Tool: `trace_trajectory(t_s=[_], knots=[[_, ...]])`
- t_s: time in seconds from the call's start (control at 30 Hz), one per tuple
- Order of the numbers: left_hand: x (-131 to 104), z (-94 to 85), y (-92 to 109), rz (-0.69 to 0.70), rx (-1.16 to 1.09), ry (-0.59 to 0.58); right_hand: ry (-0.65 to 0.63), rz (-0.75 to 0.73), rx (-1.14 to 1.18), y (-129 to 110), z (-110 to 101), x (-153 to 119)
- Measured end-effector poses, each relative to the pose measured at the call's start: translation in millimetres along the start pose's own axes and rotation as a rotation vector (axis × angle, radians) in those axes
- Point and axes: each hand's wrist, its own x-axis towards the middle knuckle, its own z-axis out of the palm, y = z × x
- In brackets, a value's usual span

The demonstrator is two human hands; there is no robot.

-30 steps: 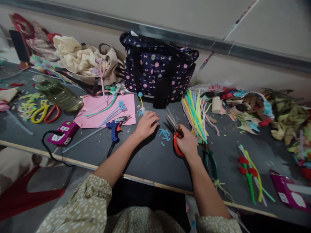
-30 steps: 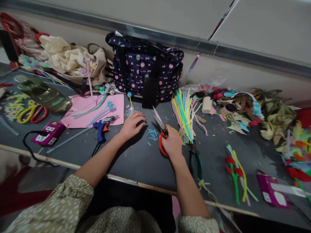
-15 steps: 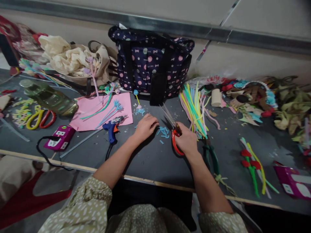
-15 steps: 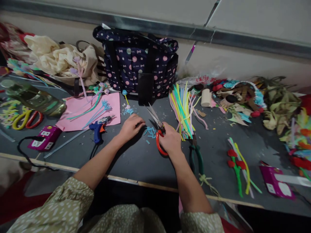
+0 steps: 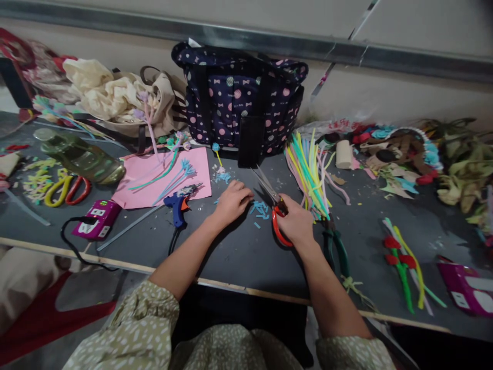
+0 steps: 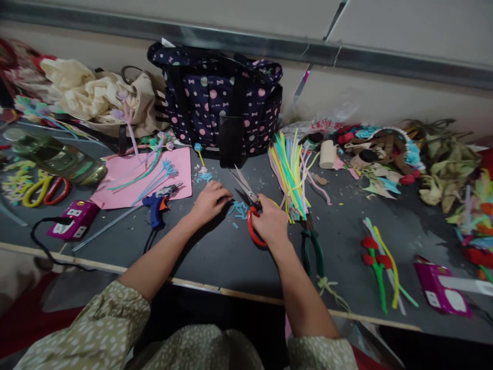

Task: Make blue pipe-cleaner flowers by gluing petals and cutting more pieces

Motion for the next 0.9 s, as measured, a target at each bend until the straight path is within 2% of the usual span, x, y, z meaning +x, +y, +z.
trace_trajectory(t_s=[0.3, 0.67, 0.77, 0.9], knots=[[-2.0, 10.1, -1.3, 0.053, 0.110, -0.109, -0.036, -0.008, -0.019, -0.2, 2.2, -0.2], [-0.3, 6.1, 3.3, 0.041, 0.160, -0.166, -0.057, -0.006, -0.039, -0.1, 1.4, 0.3], [-0.1, 5.7, 3.8, 0.040, 0.164, -0.159, -0.052, -0.012, -0.042, 0.5, 2.0, 0.3], [0.7, 3.2, 5.7, -0.017, 0.101, -0.079, -0.045, -0.010, -0.051, 0.3, 1.7, -0.1]])
